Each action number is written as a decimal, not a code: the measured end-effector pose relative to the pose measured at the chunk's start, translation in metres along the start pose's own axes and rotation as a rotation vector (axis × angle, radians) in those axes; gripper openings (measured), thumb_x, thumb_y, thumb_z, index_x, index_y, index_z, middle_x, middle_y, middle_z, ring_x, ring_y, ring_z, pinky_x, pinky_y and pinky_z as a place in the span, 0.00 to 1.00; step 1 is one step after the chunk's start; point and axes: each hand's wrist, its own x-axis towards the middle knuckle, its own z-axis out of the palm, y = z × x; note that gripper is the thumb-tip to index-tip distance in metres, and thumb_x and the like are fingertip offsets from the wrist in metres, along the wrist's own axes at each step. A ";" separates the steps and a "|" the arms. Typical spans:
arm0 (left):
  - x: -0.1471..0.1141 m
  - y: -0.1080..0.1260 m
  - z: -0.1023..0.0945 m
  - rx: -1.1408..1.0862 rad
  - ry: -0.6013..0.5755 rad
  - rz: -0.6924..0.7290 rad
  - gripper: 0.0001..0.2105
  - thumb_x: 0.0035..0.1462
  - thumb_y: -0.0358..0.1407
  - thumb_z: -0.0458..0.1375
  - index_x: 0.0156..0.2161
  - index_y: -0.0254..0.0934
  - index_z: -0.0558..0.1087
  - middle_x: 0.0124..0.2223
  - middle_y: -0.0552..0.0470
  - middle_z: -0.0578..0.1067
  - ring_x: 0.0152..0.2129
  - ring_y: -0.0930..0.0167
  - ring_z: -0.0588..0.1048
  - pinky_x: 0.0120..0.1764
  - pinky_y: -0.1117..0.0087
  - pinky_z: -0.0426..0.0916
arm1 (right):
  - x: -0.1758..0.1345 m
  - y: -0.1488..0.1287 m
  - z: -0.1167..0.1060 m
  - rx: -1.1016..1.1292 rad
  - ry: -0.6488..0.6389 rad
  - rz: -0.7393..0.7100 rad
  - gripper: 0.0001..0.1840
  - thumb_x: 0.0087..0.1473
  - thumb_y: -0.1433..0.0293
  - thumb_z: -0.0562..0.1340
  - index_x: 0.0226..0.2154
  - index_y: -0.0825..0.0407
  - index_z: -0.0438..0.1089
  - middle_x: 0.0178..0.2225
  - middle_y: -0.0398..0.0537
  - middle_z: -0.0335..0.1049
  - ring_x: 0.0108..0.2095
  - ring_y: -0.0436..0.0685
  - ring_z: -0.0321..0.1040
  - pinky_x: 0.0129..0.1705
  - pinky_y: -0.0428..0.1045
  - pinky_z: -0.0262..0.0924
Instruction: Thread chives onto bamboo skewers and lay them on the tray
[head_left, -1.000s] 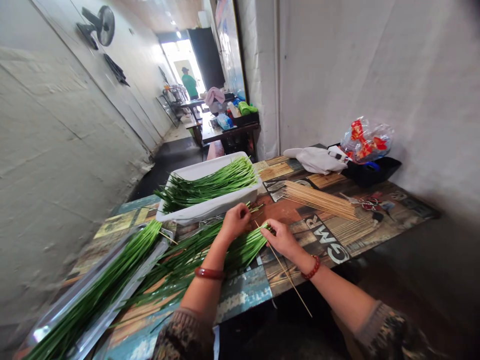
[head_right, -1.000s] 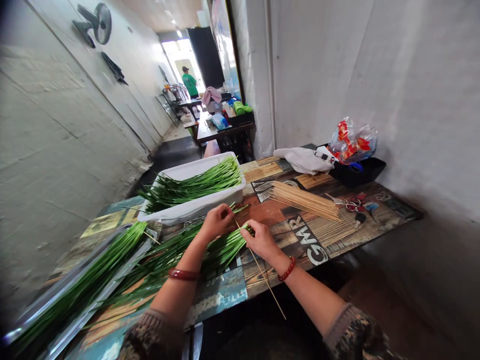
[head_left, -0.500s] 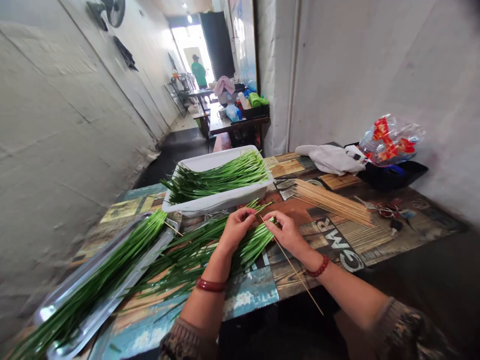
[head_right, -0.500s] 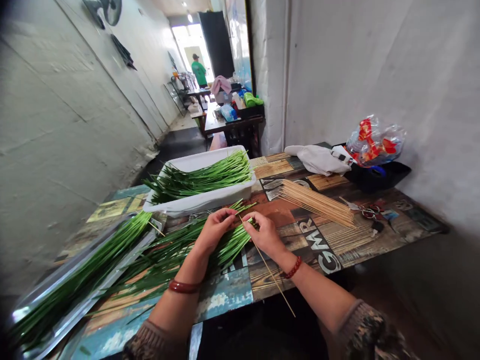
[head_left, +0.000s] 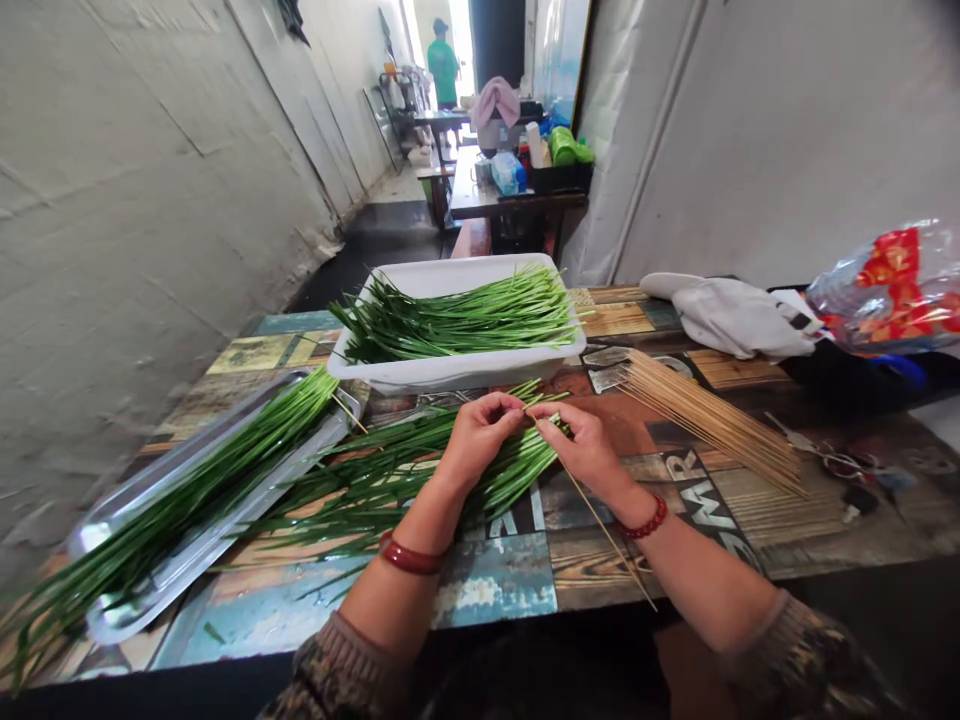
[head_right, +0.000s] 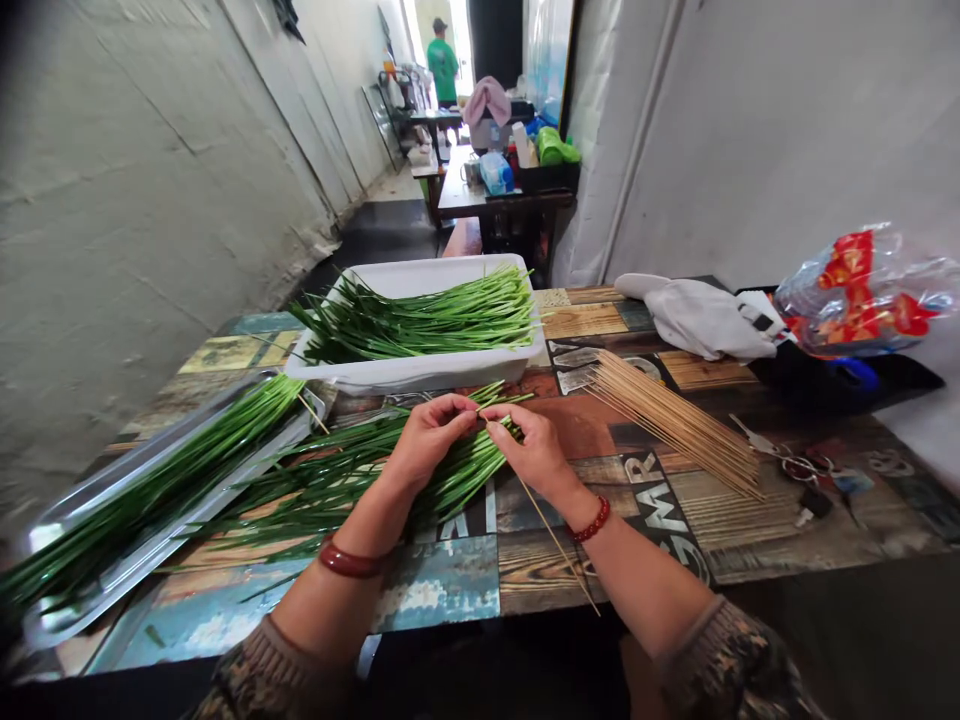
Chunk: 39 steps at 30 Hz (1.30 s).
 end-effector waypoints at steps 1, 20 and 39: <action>0.000 0.000 0.001 0.011 0.007 -0.007 0.10 0.46 0.38 0.64 0.31 0.32 0.74 0.26 0.54 0.73 0.23 0.76 0.68 0.28 0.76 0.61 | 0.000 0.000 -0.001 -0.009 0.003 -0.003 0.12 0.55 0.67 0.58 0.39 0.51 0.75 0.38 0.48 0.77 0.39 0.56 0.73 0.43 0.50 0.65; -0.002 0.003 0.005 0.035 0.011 -0.013 0.09 0.47 0.38 0.63 0.28 0.32 0.74 0.23 0.55 0.71 0.20 0.78 0.65 0.26 0.76 0.60 | -0.002 -0.001 0.000 -0.003 0.067 0.007 0.11 0.53 0.68 0.59 0.37 0.53 0.74 0.36 0.48 0.77 0.37 0.55 0.73 0.41 0.49 0.65; -0.002 0.003 0.005 0.046 -0.002 -0.021 0.11 0.47 0.40 0.62 0.27 0.32 0.73 0.22 0.54 0.72 0.19 0.78 0.64 0.25 0.76 0.58 | -0.003 0.000 -0.001 -0.034 0.048 0.011 0.12 0.53 0.68 0.59 0.38 0.51 0.76 0.37 0.48 0.78 0.38 0.57 0.74 0.42 0.50 0.66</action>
